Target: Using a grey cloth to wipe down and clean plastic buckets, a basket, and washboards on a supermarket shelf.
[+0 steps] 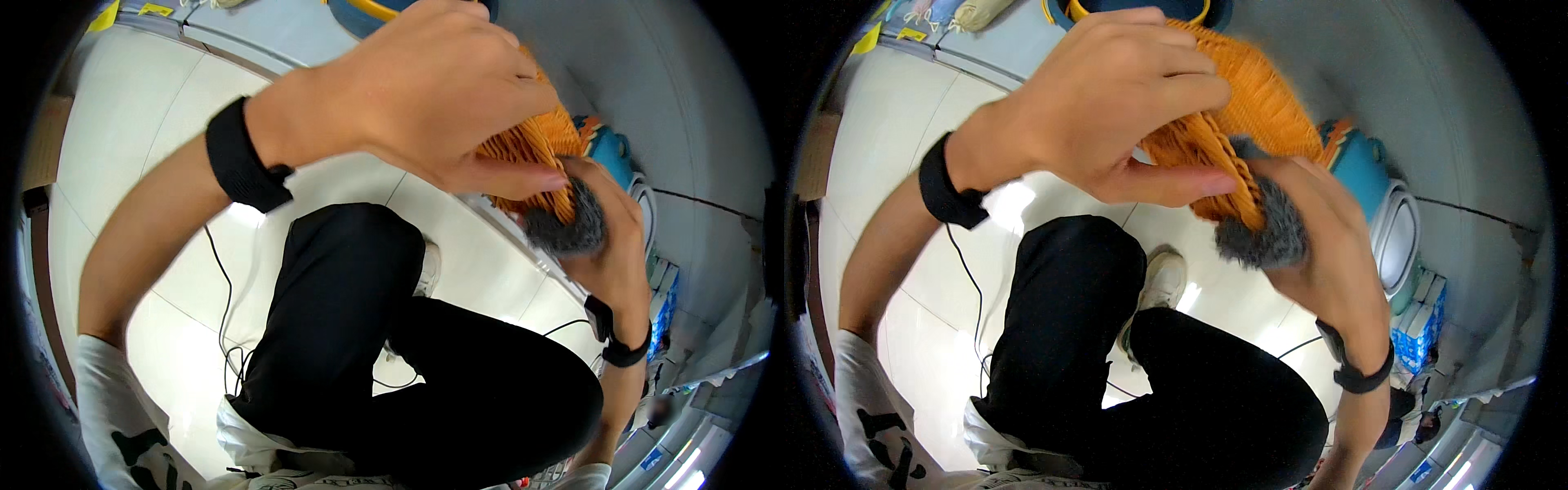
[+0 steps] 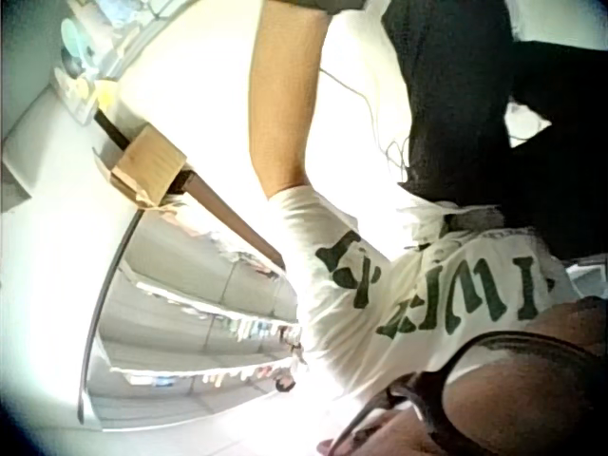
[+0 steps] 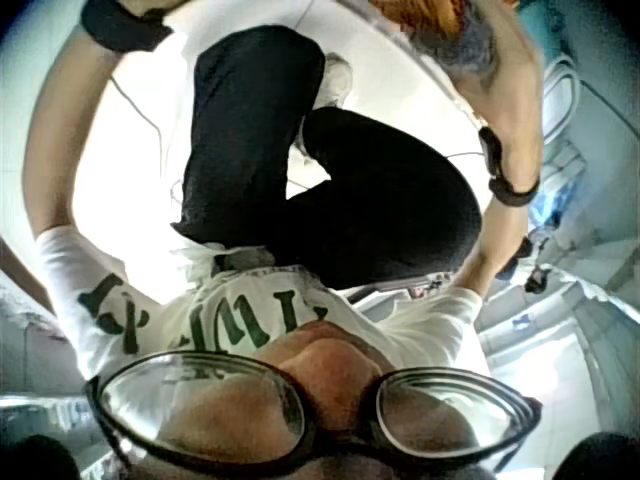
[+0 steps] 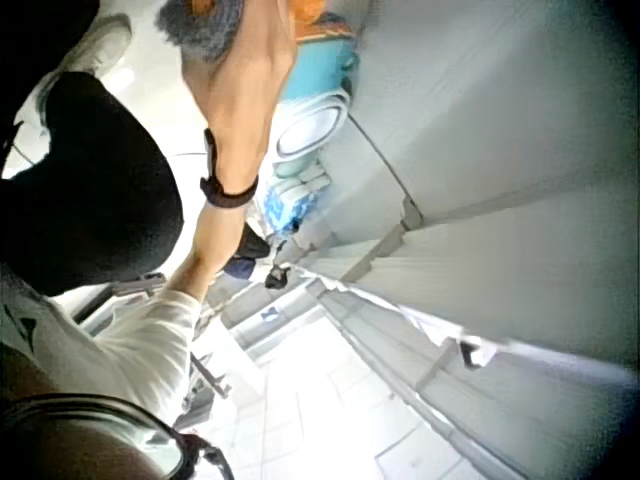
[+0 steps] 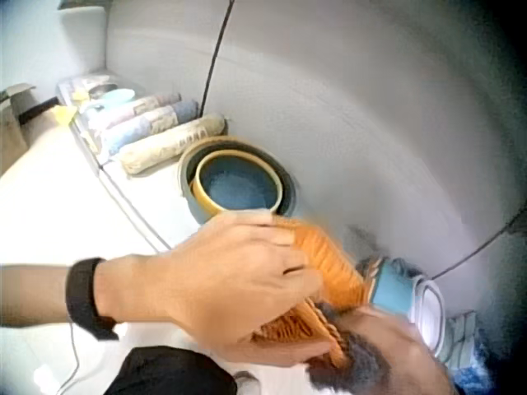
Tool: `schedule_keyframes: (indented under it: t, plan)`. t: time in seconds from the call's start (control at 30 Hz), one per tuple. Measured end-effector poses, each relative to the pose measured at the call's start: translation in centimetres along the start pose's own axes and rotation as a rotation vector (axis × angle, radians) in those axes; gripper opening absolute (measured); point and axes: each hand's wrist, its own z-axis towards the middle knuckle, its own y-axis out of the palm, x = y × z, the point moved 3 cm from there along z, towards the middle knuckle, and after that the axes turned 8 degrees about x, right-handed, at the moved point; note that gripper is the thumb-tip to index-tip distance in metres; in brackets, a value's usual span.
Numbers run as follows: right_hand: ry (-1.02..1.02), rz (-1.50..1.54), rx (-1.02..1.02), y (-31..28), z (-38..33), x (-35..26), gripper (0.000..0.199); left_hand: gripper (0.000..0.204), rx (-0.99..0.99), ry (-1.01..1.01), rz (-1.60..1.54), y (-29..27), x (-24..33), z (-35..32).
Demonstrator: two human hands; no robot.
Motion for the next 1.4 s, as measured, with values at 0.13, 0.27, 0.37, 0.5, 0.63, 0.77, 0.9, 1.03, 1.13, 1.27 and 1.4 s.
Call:
schedule_keyframes:
  t: [0.13, 0.27, 0.37, 0.5, 0.63, 0.77, 0.9, 1.03, 1.13, 1.27, 1.4]
  plan:
    - [0.055, 0.226, 0.066, -4.1, 1.0, -4.1, 0.065, 0.041, 0.526, 0.034, 0.051, -3.3, 0.1, 1.7]
    - [-0.060, 0.292, 0.098, -7.3, 3.7, -8.1, 0.054, 0.034, 0.672, -0.059, 0.068, -9.4, 0.3, 1.5]
    - [-0.142, 0.286, 0.067, -7.6, 4.6, -9.1, 0.050, 0.025, 0.614, -0.108, 0.089, -14.9, 2.6, -0.6]
    - [-0.146, 0.212, 0.009, -3.6, 4.7, -6.2, 0.042, 0.022, 0.490, -0.252, -0.074, -19.6, 3.6, -5.9]
    - [-0.128, 0.268, -0.102, 0.9, 5.2, -6.0, 0.048, 0.021, 0.438, -0.382, -0.167, -19.7, 2.9, -10.8]
    - [-0.096, 0.345, -0.076, 1.0, 5.3, -6.2, 0.055, 0.028, 0.636, -0.739, -0.342, -20.5, 1.7, -14.9]
    - [-0.026, 0.414, -0.134, -1.8, 5.7, -8.5, 0.059, 0.036, 0.811, -0.783, -0.354, -19.9, 0.2, -17.5]
    - [-0.036, 0.478, 0.030, -4.1, 5.7, -8.8, 0.053, 0.043, 0.794, -1.092, -0.754, -19.2, -2.8, -15.9]
    - [-0.012, 0.359, 0.115, -5.3, 5.8, -8.4, 0.051, 0.031, 0.714, -0.974, -0.383, -20.1, -1.8, -12.2]
    - [0.091, 0.316, 0.127, -4.6, 5.4, -8.0, 0.050, 0.046, 0.640, -0.668, 0.088, -18.4, 0.9, -10.3]
    - [0.038, 0.259, 0.094, -3.9, 4.7, -7.8, 0.049, 0.058, 0.106, -0.338, 0.295, -14.7, 6.0, -3.7]
